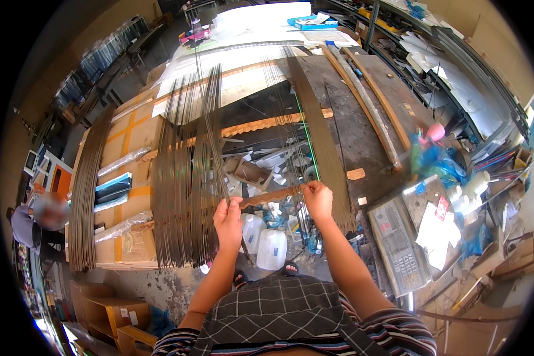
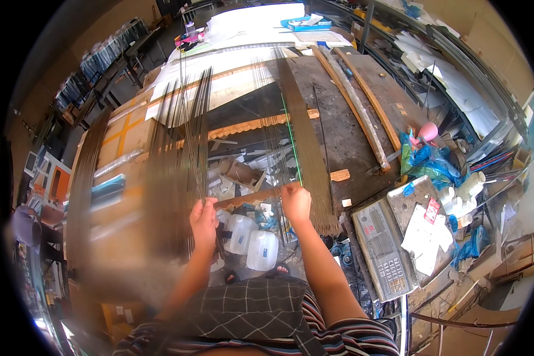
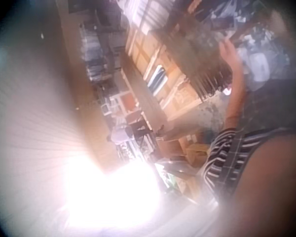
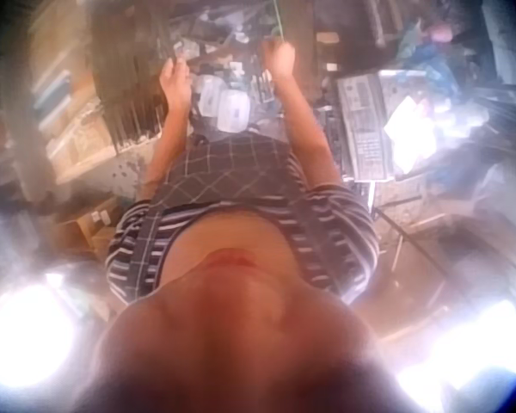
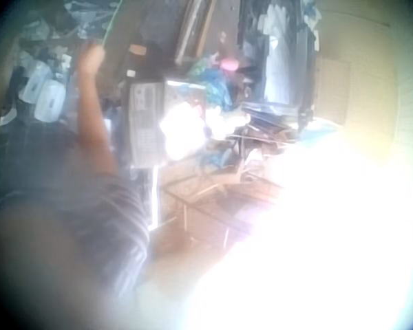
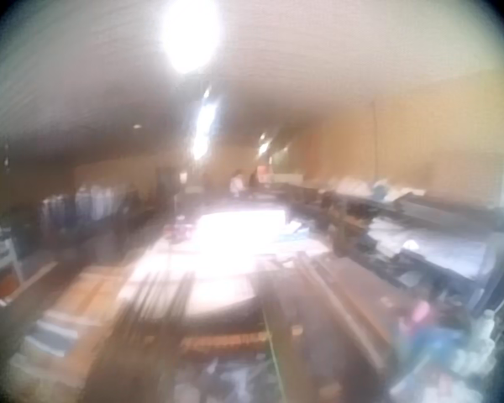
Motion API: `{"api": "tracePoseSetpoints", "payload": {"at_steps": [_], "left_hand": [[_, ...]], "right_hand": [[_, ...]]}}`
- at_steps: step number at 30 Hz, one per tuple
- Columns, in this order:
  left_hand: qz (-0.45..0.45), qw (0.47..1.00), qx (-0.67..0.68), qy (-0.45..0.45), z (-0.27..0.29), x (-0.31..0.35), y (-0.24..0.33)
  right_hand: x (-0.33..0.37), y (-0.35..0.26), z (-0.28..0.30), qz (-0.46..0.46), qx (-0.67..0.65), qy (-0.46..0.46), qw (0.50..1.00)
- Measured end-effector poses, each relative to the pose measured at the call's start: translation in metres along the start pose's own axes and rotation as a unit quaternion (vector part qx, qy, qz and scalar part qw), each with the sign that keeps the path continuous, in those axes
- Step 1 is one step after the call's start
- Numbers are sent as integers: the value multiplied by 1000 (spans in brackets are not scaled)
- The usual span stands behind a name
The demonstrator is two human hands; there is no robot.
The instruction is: The person pours liquid from a small container into a metal can, then uses a brush to apply the finish to a wooden frame resting on the floor. They later pick up and inspect thin wooden strips before returning to the frame to continue brushing.
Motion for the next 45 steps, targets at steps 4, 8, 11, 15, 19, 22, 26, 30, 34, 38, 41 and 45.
{"api": "tracePoseSetpoints", "payload": {"at_steps": [4,8,11,15,19,22,26,30,34,38,41,45], "left_hand": [[5,1000,-2,4,0,0,1],[5,1000,-1,8,2,0,1],[5,1000,-3,11,1,0,1],[5,1000,0,6,0,0,0],[4,1000,2,1,-3,0,-1],[5,1000,3,1,-3,0,-2],[6,1000,1,0,-4,1,0],[1,1000,-4,-3,-5,1,0],[7,1000,-4,-1,-6,1,0],[8,1000,-7,2,-6,0,1],[7,1000,-7,1,-8,0,2],[-4,1000,-10,-3,-6,-2,0]], "right_hand": [[7,5,3,-2,7,-7,1000],[23,14,5,-9,11,-19,1000],[35,26,2,-17,10,-10,1000],[46,30,6,-12,35,-31,999],[54,30,9,-12,46,-30,998],[58,35,6,-11,76,-22,997],[61,36,6,-29,106,-38,993],[61,35,8,-12,136,-38,990],[59,34,10,23,171,-37,984],[55,32,11,32,200,-76,976],[54,35,9,35,211,-83,973],[52,35,8,32,230,-102,967]]}}
Point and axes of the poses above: each hand's wrist, its own x-axis away from the middle knuckle, its own z-axis out of the back of the hand, y = z × x, the point moved 1 cm from there along -x, towards the middle knuckle, and after that the axes turned 13 degrees about x, right-handed, at the moved point
